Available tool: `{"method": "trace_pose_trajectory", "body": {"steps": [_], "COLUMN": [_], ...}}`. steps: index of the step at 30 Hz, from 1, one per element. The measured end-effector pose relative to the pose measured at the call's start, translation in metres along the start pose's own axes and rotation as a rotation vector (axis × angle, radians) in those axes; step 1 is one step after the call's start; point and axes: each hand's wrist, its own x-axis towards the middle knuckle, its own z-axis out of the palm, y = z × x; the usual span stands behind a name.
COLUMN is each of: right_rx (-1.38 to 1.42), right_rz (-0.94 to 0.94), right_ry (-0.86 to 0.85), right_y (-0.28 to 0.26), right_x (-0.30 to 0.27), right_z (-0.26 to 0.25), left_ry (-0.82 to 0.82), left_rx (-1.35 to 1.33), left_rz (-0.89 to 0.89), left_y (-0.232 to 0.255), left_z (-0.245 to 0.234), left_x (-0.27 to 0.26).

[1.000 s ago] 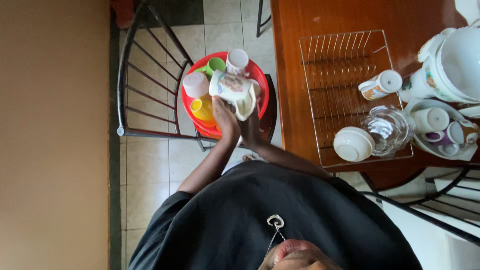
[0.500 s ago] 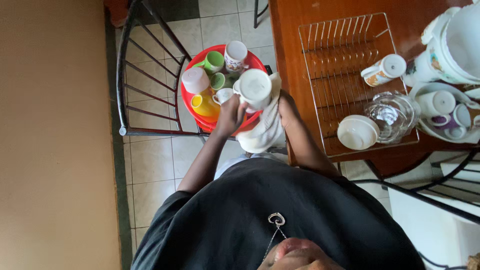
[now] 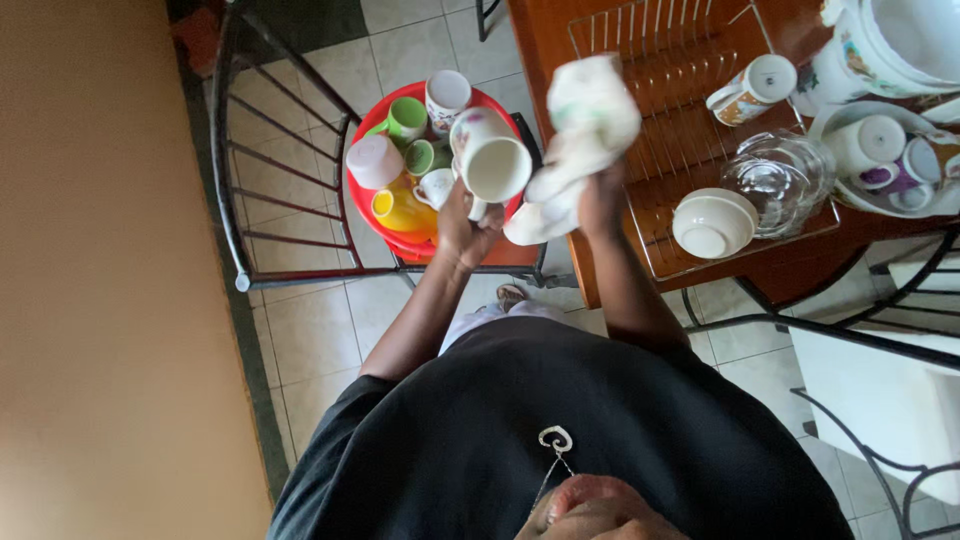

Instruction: The person wipes the inside and outside of several cups and mugs with a cloth, placing them on a drying rack and later into a red basin.

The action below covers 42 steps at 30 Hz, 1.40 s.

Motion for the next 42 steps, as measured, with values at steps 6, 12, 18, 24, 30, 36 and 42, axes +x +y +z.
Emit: {"method": "trace_pose_trajectory", "body": {"steps": [6,12,18,24,30,36,42], "right_rx": [-0.623,-0.879,0.277,-0.730,-1.411,-1.111,-1.173], "right_rz": [-0.266,0.462,0.314,-0.151,-0.640,-0.321,-0.584], "right_ry": [-0.012,-0.094,0.054,-0.087,-0.070,-0.782,-1.027], "right_y": [0.057,0.049,-0.047,-0.099,-0.071,-0.092,-0.075], "right_x": [-0.053,-0.045,-0.004,0.026,0.051,0.037,0.049], "right_z": [0.024,-0.053,-0.060,-0.132,-0.152,-0.132,-0.159], "left_ry": [0.161,0.536,0.108,0.237,0.420,0.493,0.459], "left_rx": [0.313,0.107,-0.054,-0.146,0.107,0.235,1.142], "left_rz": [0.515,0.057,0.071,0.141,0.291,0.476,0.682], "left_y": [-0.053,-0.035,-0.059,-0.111,-0.173,-0.193,-0.207], "left_z": [-0.024,-0.005,-0.013,-0.033,-0.017,0.041,0.048], "left_x": [0.019,0.024,0.053,0.094,0.104,0.077,0.055]}}
